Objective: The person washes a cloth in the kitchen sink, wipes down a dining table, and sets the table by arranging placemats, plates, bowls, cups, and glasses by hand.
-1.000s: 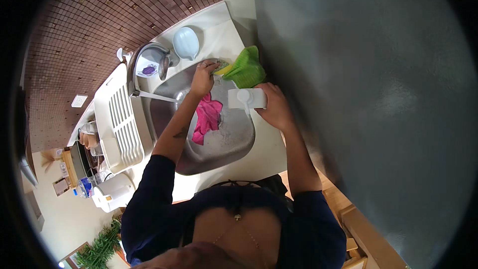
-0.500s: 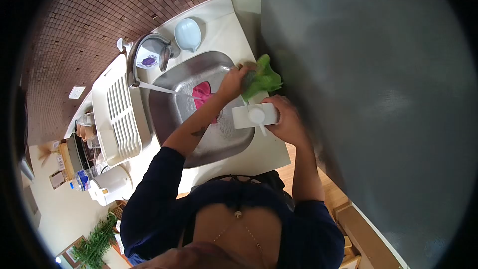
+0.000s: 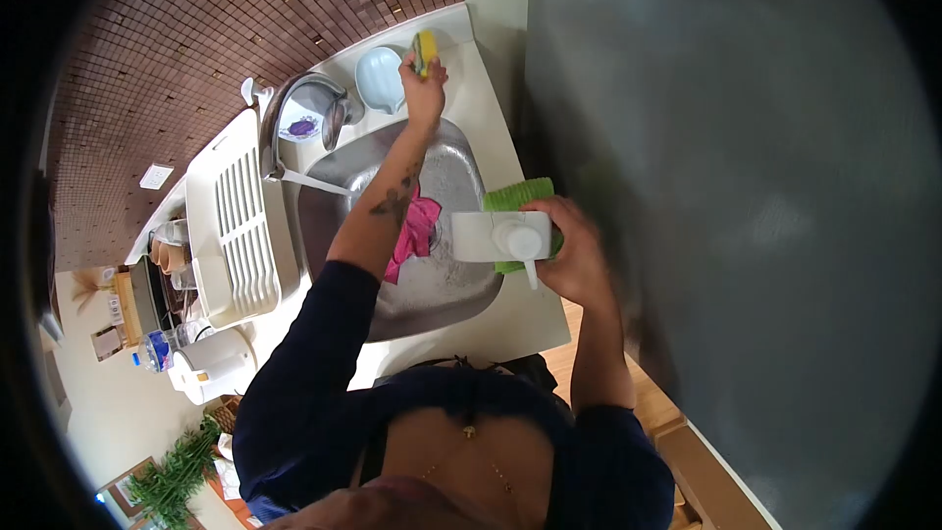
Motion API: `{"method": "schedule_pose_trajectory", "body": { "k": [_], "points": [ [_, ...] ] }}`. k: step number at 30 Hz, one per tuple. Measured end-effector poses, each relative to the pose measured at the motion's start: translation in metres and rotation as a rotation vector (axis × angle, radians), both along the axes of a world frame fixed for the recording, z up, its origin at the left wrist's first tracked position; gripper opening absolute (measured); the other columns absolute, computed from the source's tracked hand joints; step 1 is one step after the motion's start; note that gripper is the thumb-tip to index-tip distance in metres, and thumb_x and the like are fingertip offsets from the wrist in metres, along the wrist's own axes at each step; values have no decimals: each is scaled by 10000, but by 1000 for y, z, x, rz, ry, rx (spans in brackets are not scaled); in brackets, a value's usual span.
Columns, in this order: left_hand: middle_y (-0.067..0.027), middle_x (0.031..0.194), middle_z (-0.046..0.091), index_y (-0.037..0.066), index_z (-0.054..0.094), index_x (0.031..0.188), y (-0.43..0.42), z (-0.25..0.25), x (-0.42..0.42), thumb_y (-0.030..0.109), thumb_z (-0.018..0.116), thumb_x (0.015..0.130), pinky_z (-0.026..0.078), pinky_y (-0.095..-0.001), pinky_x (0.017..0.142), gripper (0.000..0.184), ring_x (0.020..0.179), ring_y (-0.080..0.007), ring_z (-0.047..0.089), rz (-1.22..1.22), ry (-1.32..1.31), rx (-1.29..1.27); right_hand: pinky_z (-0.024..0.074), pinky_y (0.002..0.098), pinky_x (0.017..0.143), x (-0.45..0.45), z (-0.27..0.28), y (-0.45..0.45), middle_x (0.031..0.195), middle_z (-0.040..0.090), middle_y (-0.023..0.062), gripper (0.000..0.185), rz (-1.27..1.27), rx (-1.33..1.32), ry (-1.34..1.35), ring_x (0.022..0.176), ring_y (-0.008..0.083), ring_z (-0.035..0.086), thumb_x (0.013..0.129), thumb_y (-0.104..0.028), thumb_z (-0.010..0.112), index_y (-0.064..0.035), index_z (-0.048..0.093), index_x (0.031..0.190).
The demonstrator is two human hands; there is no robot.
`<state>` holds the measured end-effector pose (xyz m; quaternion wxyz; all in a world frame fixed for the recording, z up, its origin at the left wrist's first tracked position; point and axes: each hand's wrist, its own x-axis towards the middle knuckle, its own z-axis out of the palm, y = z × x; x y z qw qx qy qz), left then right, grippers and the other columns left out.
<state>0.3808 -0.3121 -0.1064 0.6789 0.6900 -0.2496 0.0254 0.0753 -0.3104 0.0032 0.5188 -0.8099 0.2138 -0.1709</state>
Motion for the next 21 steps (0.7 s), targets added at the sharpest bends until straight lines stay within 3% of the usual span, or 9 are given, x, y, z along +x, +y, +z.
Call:
{"method": "schedule_pose_trajectory", "body": {
  "k": [1, 3, 6, 8, 10, 14, 16, 18, 21],
  "points": [
    [-257, 1086, 431, -32, 240, 1276, -14, -5, 11, 35, 535, 814, 356, -409, 881, 552, 1024, -319, 423, -76, 360, -300, 438, 291, 794, 0, -4, 0, 939, 545, 69, 543, 2, -7, -5, 887, 189, 557, 467, 52, 720, -48, 565, 978],
    [-266, 1082, 416, -22, 205, 1299, -37, -19, 37, 37, 507, 831, 359, -409, 869, 560, 1005, -324, 427, 76, 242, -239, 443, 287, 789, 0, -11, -1, 951, 543, 71, 551, -16, 22, -22, 890, 186, 563, 461, 62, 717, -44, 566, 980],
    [-304, 1115, 371, -2, 157, 1341, -45, 26, 26, 24, 443, 852, 353, -420, 878, 567, 1003, -365, 425, 289, 293, -242, 450, 283, 789, 1, -15, -2, 950, 544, 75, 531, -9, -3, 6, 882, 186, 571, 481, 64, 709, -40, 563, 981],
    [-330, 1151, 334, 15, 133, 1357, -55, 8, 41, 26, 443, 842, 368, -442, 866, 600, 962, -396, 454, 526, 57, 111, 453, 282, 790, 2, -17, -3, 947, 543, 76, 524, -10, -2, 9, 875, 185, 574, 489, 61, 711, -39, 561, 981],
    [-339, 1185, 300, 53, 150, 1363, -65, 6, 36, 21, 450, 824, 380, -459, 861, 618, 950, -435, 471, 561, 4, 190, 457, 281, 791, 4, -20, -1, 944, 542, 76, 517, -6, 3, 9, 868, 184, 576, 498, 58, 714, -39, 559, 982],
    [-317, 1236, 290, 119, 217, 1358, -61, 11, 15, -2, 484, 771, 392, -450, 898, 656, 1061, -455, 443, 332, 123, 319, 457, 279, 785, 4, -29, -1, 927, 540, 65, 525, -8, 50, -13, 869, 171, 570, 506, 64, 719, -43, 552, 992],
    [-302, 1260, 280, 113, 253, 1347, -62, -4, 13, -10, 486, 749, 397, -442, 902, 653, 1068, -441, 447, -49, -127, 570, 458, 279, 779, 4, -27, 1, 922, 539, 61, 532, -18, 72, -19, 867, 168, 569, 504, 67, 720, -45, 550, 995],
    [-300, 1223, 334, 101, 320, 1317, -49, -24, 12, 10, 495, 740, 392, -436, 907, 610, 1054, -431, 456, -154, -181, 576, 464, 320, 761, 7, -16, 4, 934, 557, 105, 468, -30, 117, -26, 877, 260, 559, 532, 39, 687, -47, 560, 974],
    [-289, 1166, 407, 31, 364, 1278, -37, -37, 19, 85, 533, 743, 360, -461, 913, 564, 1043, -422, 465, 338, -144, 593, 465, 322, 761, 5, -12, 3, 940, 558, 106, 477, -32, 67, -5, 880, 261, 557, 529, 31, 697, -49, 561, 979]
  ]
}}
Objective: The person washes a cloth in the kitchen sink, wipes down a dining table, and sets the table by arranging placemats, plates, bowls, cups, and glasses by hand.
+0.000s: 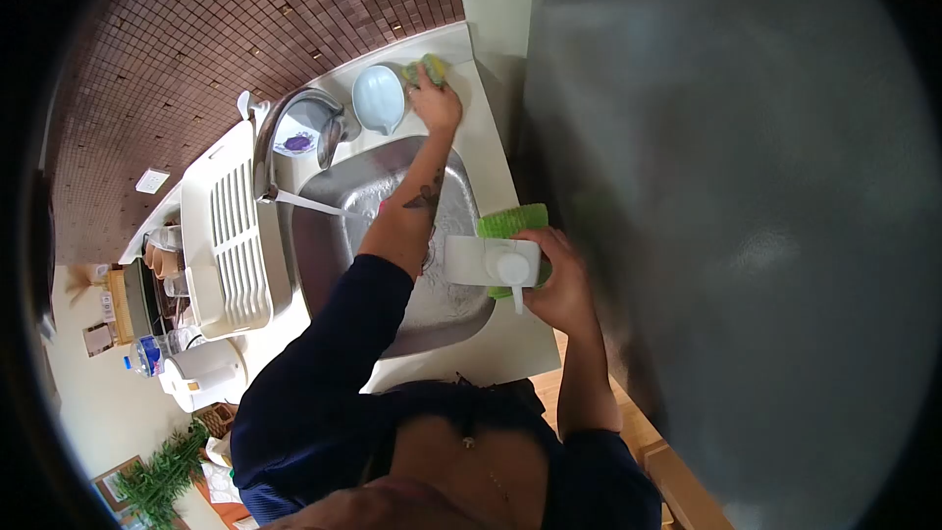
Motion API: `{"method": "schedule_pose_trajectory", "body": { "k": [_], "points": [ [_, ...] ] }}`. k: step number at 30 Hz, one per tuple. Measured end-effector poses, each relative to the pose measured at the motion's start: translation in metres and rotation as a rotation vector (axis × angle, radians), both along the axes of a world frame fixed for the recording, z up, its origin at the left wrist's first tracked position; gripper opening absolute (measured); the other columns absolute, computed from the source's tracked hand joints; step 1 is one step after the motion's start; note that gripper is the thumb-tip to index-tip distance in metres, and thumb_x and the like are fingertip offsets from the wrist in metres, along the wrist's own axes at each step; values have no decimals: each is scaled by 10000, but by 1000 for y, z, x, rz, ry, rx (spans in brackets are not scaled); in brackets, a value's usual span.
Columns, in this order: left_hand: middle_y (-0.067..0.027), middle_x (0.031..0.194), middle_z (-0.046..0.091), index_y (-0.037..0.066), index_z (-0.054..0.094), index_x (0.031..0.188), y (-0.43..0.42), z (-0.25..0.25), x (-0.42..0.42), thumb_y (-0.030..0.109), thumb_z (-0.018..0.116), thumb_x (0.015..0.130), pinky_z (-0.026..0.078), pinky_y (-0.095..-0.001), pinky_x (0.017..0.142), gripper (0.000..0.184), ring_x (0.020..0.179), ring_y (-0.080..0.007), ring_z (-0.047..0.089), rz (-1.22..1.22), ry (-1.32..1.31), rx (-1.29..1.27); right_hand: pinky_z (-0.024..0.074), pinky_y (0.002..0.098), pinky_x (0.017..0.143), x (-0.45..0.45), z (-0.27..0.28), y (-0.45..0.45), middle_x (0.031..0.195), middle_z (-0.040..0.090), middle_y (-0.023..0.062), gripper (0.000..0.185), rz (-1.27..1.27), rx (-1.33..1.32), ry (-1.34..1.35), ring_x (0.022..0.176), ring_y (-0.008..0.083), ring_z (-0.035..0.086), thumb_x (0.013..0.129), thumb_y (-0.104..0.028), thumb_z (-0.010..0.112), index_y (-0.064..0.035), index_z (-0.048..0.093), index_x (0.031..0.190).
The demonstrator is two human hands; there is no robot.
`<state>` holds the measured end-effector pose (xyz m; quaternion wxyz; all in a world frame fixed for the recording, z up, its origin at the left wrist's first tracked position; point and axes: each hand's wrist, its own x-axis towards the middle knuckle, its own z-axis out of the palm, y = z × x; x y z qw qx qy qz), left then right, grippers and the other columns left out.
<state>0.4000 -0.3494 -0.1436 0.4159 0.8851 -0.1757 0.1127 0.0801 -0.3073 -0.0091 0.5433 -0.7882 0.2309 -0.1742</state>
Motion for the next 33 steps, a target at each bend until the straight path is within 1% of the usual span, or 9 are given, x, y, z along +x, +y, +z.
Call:
{"method": "schedule_pose_trajectory", "body": {
  "k": [3, 5, 10, 13, 15, 21, 23, 24, 33],
  "points": [
    [-246, 1177, 426, -19, 424, 1215, -5, -7, 13, 149, 510, 769, 317, -479, 919, 484, 1094, -388, 428, 124, 164, 142, 463, 322, 752, -1, -3, -1, 935, 561, 106, 493, 21, -27, -38, 877, 261, 558, 518, 26, 706, -52, 559, 982],
    [-194, 1155, 465, 9, 518, 1122, -23, -28, 13, 152, 491, 770, 352, -465, 888, 381, 1125, -343, 398, 223, -151, 387, 461, 322, 747, -3, -5, 1, 928, 564, 105, 496, 8, -19, -38, 874, 260, 559, 513, 26, 709, -52, 559, 979],
    [-126, 1192, 451, 77, 574, 1067, -38, -14, -2, 169, 518, 736, 342, -461, 894, 348, 1123, -300, 402, -202, -202, 578, 458, 326, 722, -12, -2, 10, 938, 566, 106, 501, -39, -3, -44, 851, 266, 563, 501, 33, 704, -48, 558, 973],
    [-131, 1168, 477, 120, 592, 1069, -30, -10, -13, 160, 525, 741, 352, -433, 903, 337, 1113, -291, 428, -760, -270, 831, 466, 318, 751, -13, 12, 11, 940, 565, 109, 499, -24, -60, -15, 862, 261, 577, 513, 24, 715, -49, 559, 981],
    [-147, 1155, 495, 131, 598, 1072, -1, -1, -32, 114, 518, 756, 351, -416, 922, 327, 1094, -296, 460, -864, -68, 356, 466, 313, 800, -12, 26, 14, 960, 570, 114, 529, -65, -60, -20, 894, 241, 586, 530, 1, 738, -39, 547, 1021],
    [-174, 1114, 539, 23, 587, 1039, 143, 6, -60, 119, 511, 828, 418, -417, 889, 244, 1015, -329, 518, -739, 69, -107, 440, 349, 819, 64, 17, -24, 989, 593, 144, 550, -155, -167, -188, 936, 259, 574, 586, -94, 765, -4, 513, 1067],
    [-205, 1111, 542, -32, 455, 1179, 174, 22, -72, 207, 478, 897, 470, -346, 851, 370, 1035, -292, 536, -473, 1106, -803, 434, 360, 846, 115, -2, -54, 1044, 564, 186, 575, -176, -358, -93, 982, 318, 550, 582, -52, 745, 0, 509, 1104],
    [-205, 1141, 520, -74, 368, 1219, 185, 42, -78, 295, 426, 924, 490, -331, 852, 476, 1034, -269, 549, -456, 1206, -974, 432, 369, 850, 140, -5, -64, 1067, 561, 193, 577, -173, -321, -84, 997, 329, 543, 590, -58, 742, -3, 508, 1115],
    [-120, 1126, 544, 45, 454, 1163, 234, 34, -73, 341, 446, 908, 460, -317, 849, 391, 1004, -229, 554, -507, 1378, -1430, 366, 357, 947, 258, -77, -116, 1172, 507, 180, 645, 170, -279, -18, 1100, 312, 482, 607, -15, 693, -30, 443, 1202]
  ]
}}
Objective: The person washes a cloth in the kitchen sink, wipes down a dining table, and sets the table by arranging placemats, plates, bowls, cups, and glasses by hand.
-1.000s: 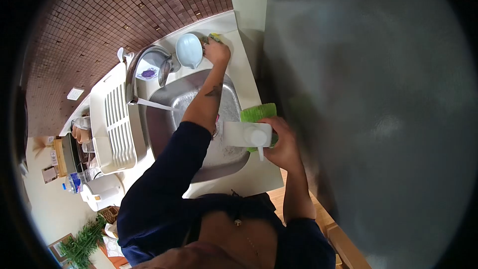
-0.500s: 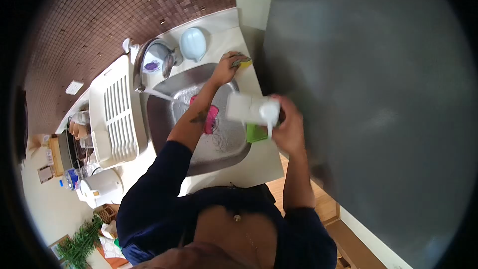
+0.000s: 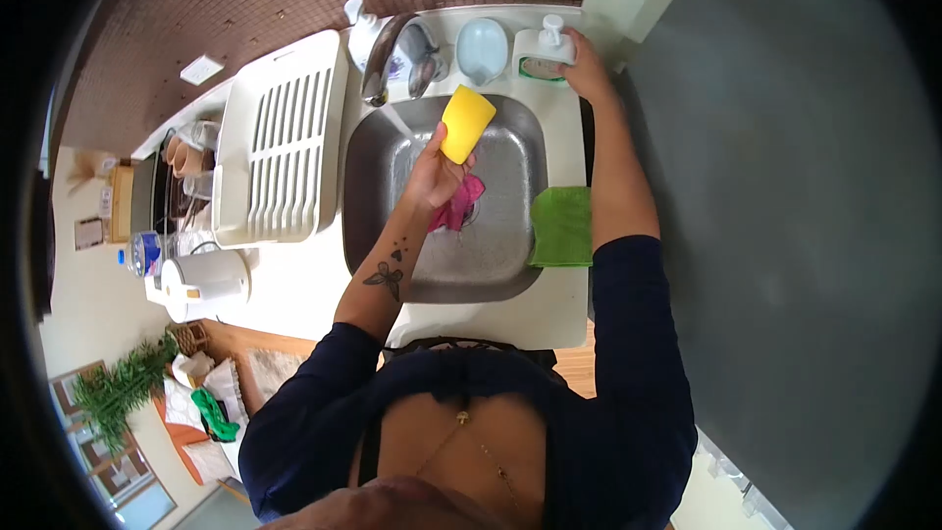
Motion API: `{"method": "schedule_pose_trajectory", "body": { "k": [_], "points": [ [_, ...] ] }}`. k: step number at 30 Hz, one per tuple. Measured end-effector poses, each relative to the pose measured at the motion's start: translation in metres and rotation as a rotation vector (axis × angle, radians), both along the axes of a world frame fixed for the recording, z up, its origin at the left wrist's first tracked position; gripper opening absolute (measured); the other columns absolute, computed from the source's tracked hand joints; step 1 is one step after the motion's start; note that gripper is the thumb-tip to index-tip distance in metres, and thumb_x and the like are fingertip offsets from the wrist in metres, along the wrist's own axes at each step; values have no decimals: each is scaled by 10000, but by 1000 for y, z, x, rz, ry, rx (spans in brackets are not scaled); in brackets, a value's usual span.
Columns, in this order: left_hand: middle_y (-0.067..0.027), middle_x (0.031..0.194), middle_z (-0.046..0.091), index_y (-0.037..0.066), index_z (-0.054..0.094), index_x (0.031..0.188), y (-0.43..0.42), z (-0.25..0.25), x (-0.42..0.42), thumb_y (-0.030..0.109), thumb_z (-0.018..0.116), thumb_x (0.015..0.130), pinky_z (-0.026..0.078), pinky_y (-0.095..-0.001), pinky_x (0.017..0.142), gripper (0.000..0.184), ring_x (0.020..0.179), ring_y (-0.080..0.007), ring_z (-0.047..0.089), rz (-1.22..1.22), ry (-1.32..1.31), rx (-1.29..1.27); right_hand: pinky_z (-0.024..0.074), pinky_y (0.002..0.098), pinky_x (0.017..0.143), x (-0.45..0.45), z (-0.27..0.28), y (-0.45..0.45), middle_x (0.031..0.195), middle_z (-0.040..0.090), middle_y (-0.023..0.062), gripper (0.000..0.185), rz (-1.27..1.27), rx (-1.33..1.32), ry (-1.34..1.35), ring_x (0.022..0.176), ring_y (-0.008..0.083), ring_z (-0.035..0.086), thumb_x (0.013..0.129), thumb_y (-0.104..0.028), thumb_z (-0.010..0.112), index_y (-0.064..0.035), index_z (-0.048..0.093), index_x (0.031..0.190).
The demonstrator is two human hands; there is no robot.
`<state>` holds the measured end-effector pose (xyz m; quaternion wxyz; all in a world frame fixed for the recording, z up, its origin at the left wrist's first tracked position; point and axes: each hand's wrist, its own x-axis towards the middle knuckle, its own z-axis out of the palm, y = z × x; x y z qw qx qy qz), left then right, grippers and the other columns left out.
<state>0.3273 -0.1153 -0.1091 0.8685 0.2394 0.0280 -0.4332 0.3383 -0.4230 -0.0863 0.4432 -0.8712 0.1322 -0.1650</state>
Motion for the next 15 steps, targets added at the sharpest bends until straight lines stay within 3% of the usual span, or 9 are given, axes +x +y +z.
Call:
{"method": "schedule_pose_trajectory", "body": {
  "k": [2, 3, 5, 6, 7, 8, 9, 11, 15],
  "points": [
    [-119, 1105, 549, 36, 465, 1137, 10, -1, -2, 310, 447, 913, 454, -338, 854, 354, 984, -230, 555, 57, -16, 26, 344, 358, 971, 6, -12, 3, 1190, 481, 175, 651, -134, -157, -239, 1118, 302, 464, 611, 10, 667, -42, 428, 1214],
    [-119, 1105, 549, 36, 465, 1137, 15, 6, -5, 310, 447, 913, 454, -338, 854, 354, 984, -230, 555, 65, -13, 26, 391, 348, 910, -5, -4, 14, 1107, 529, 176, 560, -350, -364, -319, 1061, 277, 508, 612, 28, 651, -28, 482, 1144],
    [-110, 1071, 557, 25, 471, 1125, 22, 28, -10, 242, 426, 924, 457, -337, 830, 300, 924, -225, 564, 229, -61, 120, 435, 327, 810, -26, 14, 60, 995, 584, 141, 400, -588, -31, -337, 939, 241, 560, 633, 34, 629, -21, 554, 1022],
    [-110, 1071, 557, 25, 471, 1125, 26, 26, -10, 242, 426, 924, 457, -337, 830, 300, 924, -225, 564, 239, -55, 118, 445, 306, 727, -26, -15, 84, 896, 613, 100, 196, -426, 66, -576, 829, 206, 575, 715, -28, 602, -24, 593, 911],
    [-105, 1061, 559, 21, 472, 1120, 31, 20, -8, 192, 419, 914, 458, -342, 822, 273, 900, -221, 566, 261, -69, 125, 443, 306, 742, -31, -25, 126, 873, 616, 75, 132, -272, 358, -238, 820, 190, 573, 800, -120, 564, -32, 605, 889],
    [-99, 1050, 561, 17, 474, 1114, 36, 15, -7, 142, 411, 904, 458, -347, 814, 253, 877, -217, 568, 284, -86, 127, 441, 299, 768, -50, 28, 173, 945, 607, 87, 228, 76, 372, -14, 882, 189, 569, 850, -218, 544, -26, 584, 965],
    [-99, 1050, 561, 17, 474, 1114, 42, 9, -8, 142, 411, 904, 458, -347, 814, 253, 877, -217, 568, 290, -81, 129, 439, 290, 793, -41, -10, 203, 1009, 584, 93, 311, 94, 636, 76, 922, 174, 557, 833, -226, 591, -27, 534, 1065],
    [-83, 1047, 560, 31, 488, 1103, 54, -1, -8, 114, 427, 863, 446, -313, 804, 261, 881, -185, 564, 241, -271, 324, 445, 275, 793, -41, -8, 243, 1005, 564, 73, 413, 225, 1145, 87, 916, 137, 546, 776, -154, 663, -25, 475, 1120],
    [-85, 978, 550, 11, 551, 973, 86, -5, 9, 55, 437, 804, 429, -272, 749, 209, 812, -169, 541, 133, -483, 730, 457, 294, 769, -36, -16, 256, 1002, 577, 88, 359, 251, 814, 23, 892, 181, 572, 776, -101, 633, -11, 477, 1086]
  ]
}}
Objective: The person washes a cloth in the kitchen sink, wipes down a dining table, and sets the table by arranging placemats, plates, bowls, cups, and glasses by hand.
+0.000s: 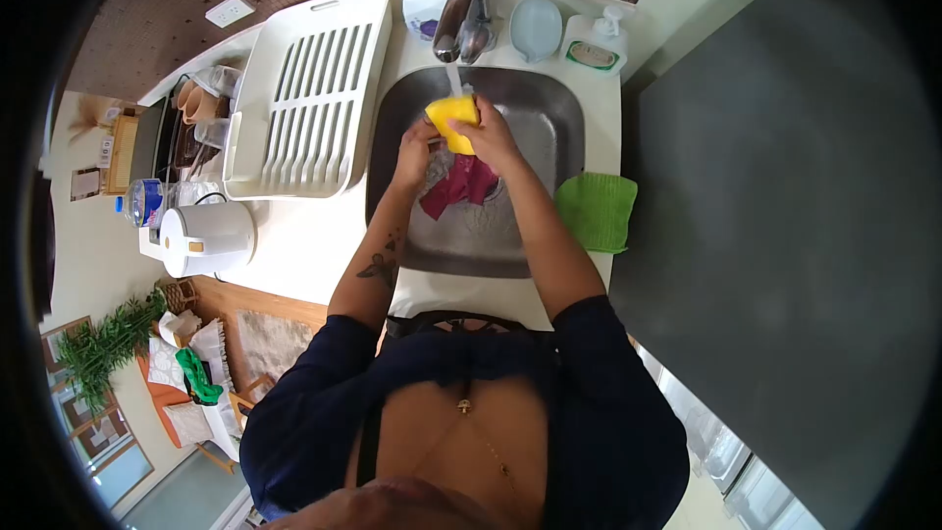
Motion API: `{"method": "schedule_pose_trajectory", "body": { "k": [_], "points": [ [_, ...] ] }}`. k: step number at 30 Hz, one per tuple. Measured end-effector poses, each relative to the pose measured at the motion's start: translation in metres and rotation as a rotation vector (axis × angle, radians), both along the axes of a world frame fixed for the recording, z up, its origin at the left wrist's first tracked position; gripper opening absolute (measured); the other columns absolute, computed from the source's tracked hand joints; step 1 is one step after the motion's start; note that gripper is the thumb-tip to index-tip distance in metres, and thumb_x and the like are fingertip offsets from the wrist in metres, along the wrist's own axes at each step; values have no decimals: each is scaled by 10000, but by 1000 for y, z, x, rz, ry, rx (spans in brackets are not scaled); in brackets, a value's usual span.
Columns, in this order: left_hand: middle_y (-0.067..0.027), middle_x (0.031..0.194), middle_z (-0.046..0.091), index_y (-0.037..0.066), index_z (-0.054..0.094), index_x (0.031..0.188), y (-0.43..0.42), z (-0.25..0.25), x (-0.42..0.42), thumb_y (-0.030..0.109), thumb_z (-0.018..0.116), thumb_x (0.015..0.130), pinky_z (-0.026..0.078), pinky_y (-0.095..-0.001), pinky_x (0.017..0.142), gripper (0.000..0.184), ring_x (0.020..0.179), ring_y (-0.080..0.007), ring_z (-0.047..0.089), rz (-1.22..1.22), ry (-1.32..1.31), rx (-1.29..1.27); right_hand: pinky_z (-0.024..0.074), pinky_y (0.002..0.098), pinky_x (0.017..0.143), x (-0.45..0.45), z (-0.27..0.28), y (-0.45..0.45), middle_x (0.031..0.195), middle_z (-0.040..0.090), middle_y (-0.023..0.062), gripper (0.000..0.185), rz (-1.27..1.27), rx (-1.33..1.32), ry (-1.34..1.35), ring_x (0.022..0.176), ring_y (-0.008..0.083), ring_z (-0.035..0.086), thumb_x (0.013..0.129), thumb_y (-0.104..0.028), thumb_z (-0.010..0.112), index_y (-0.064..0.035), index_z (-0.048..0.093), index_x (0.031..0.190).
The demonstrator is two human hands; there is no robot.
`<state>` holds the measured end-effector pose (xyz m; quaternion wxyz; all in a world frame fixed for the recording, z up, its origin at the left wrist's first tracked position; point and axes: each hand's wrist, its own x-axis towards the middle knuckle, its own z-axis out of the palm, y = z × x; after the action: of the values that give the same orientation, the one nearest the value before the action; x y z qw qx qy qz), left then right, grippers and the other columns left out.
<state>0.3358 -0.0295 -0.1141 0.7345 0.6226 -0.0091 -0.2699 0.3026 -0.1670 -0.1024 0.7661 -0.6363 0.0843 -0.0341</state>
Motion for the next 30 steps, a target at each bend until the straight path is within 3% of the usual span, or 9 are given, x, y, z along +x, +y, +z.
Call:
{"method": "schedule_pose_trajectory", "body": {
  "k": [4, 7, 9, 11, 14, 19, 25, 27, 30],
  "points": [
    [-52, 782, 570, -23, 549, 926, -25, -6, 1, 419, 512, 867, 437, -273, 719, 448, 738, -132, 540, 241, -245, 27, 441, 323, 793, 13, 1, 4, 962, 587, 144, 291, -156, -397, -169, 909, 233, 575, 799, -82, 568, -8, 490, 1070],
    [-73, 823, 581, -38, 543, 958, -20, 21, 18, 394, 516, 873, 451, -277, 738, 441, 791, -143, 557, -6, 176, -219, 436, 342, 796, 7, 16, 13, 962, 588, 174, 287, -160, -652, -91, 893, 285, 575, 800, -115, 567, -12, 509, 1062],
    [-75, 861, 589, -36, 533, 1005, -20, 45, 20, 357, 482, 893, 453, -256, 713, 412, 767, -142, 563, -26, 106, -137, 438, 353, 788, 3, 9, 7, 959, 585, 198, 305, -217, -667, -217, 875, 318, 570, 815, -180, 574, -14, 518, 1064],
    [-76, 899, 597, -33, 523, 1052, -20, 42, 24, 320, 448, 913, 456, -236, 688, 387, 744, -140, 570, -51, 36, -50, 432, 332, 812, -7, 42, 6, 1017, 576, 166, 378, 76, -600, 259, 930, 270, 564, 811, -179, 586, -15, 486, 1136],
    [-59, 872, 619, -40, 526, 1085, -20, 30, 36, 254, 506, 894, 462, -241, 699, 351, 734, -125, 586, -225, -82, -253, 433, 310, 815, -16, -11, -6, 1063, 557, 118, 460, 3, -12, 46, 961, 198, 552, 764, -96, 620, -28, 450, 1186],
    [-70, 931, 617, -11, 589, 1035, -14, 29, 40, 179, 649, 797, 454, -239, 738, 311, 830, -107, 570, -395, -214, 29, 393, 292, 890, -31, 3, -21, 1115, 526, 81, 582, 45, 239, -17, 1010, 167, 507, 742, -60, 646, -39, 381, 1260],
    [-144, 940, 601, 37, 608, 1039, -33, 15, 25, 225, 687, 717, 456, -289, 773, 381, 862, -214, 605, -136, -580, 210, 435, 316, 826, -26, 19, -5, 1061, 566, 94, 526, 77, -94, 37, 980, 215, 549, 710, -69, 667, -35, 456, 1190],
    [-169, 945, 594, 17, 604, 994, -34, 8, 30, 224, 643, 751, 460, -326, 762, 322, 862, -266, 596, -209, -758, 320, 446, 309, 801, -14, 2, 0, 959, 603, 146, 441, 154, -673, 256, 900, 245, 590, 700, -104, 673, 14, 497, 1087],
    [-219, 955, 581, -24, 597, 904, -32, 1, 35, 221, 555, 818, 467, -400, 739, 263, 863, -370, 579, -352, -1106, 547, 459, 392, 759, -17, -13, 15, 899, 598, 235, 325, 114, -896, 36, 868, 363, 583, 700, -76, 621, 36, 530, 992]
  ]
}}
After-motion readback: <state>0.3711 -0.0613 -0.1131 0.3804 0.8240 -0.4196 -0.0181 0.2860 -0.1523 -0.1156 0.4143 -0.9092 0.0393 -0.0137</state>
